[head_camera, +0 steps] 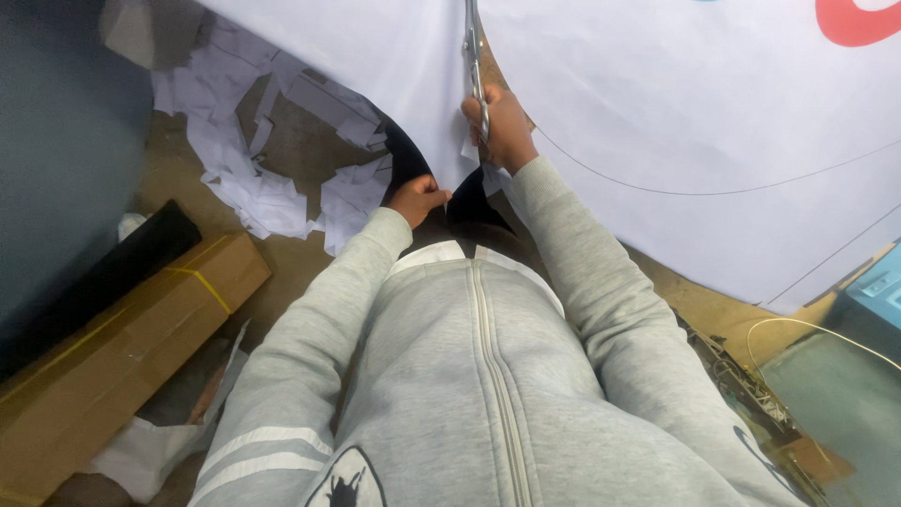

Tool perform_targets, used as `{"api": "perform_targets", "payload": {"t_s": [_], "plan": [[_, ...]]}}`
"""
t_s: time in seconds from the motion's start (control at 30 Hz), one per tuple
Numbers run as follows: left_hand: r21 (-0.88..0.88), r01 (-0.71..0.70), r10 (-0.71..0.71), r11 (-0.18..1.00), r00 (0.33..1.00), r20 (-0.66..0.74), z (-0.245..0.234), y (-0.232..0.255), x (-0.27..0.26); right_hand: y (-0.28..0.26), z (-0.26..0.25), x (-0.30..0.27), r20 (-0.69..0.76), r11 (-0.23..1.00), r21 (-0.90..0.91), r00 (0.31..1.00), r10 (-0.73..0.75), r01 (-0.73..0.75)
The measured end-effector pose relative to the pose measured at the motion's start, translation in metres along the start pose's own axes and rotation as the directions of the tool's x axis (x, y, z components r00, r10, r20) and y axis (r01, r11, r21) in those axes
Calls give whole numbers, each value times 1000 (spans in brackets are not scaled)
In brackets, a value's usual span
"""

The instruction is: The person uses shears to cut a large white banner with colorful graphics along a pre-drawn curved line. They hold the fabric steady with one hand while cutting with the other, then reposition the banner to continue cutting along straight edges.

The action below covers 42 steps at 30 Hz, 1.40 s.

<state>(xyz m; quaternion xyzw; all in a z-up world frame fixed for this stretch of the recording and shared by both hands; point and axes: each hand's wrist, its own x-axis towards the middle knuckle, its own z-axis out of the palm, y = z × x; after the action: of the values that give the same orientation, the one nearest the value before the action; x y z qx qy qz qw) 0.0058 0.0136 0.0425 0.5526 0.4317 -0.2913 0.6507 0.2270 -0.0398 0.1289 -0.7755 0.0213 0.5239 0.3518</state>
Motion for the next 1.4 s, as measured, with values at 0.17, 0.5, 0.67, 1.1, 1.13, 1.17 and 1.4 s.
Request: {"api": "perform_targets", "payload": {"t_s": [0.17,0.5,0.67,1.1,1.13,1.17,1.4], "plan": [[56,15,-16,998,1000,12,-5,1,-4,-8,3,11,1,984,168,998,-62,61],[4,-17,17,1000,999,-29,-8,-25,3,-9,9,4,-58,967,227,993,-103,113],[10,-8,8,1000,1000,-21,-12,-23,-1,-15,2,8,-59,976,202,996,-67,78],[194,87,-84,977,996,-26,-26,-18,-14,-28,0,7,-137,932,347,988,-64,109],[197,83,-79,977,996,-27,-27,-17,-15,-28,0,7,-141,931,348,988,-68,113],[184,66,-62,981,998,-26,-28,-16,-17,-27,-1,7,-132,932,347,990,-58,101],[217,56,-50,975,998,-34,-37,-17,-22,-51,-16,18,-114,934,349,993,-36,74]]}}
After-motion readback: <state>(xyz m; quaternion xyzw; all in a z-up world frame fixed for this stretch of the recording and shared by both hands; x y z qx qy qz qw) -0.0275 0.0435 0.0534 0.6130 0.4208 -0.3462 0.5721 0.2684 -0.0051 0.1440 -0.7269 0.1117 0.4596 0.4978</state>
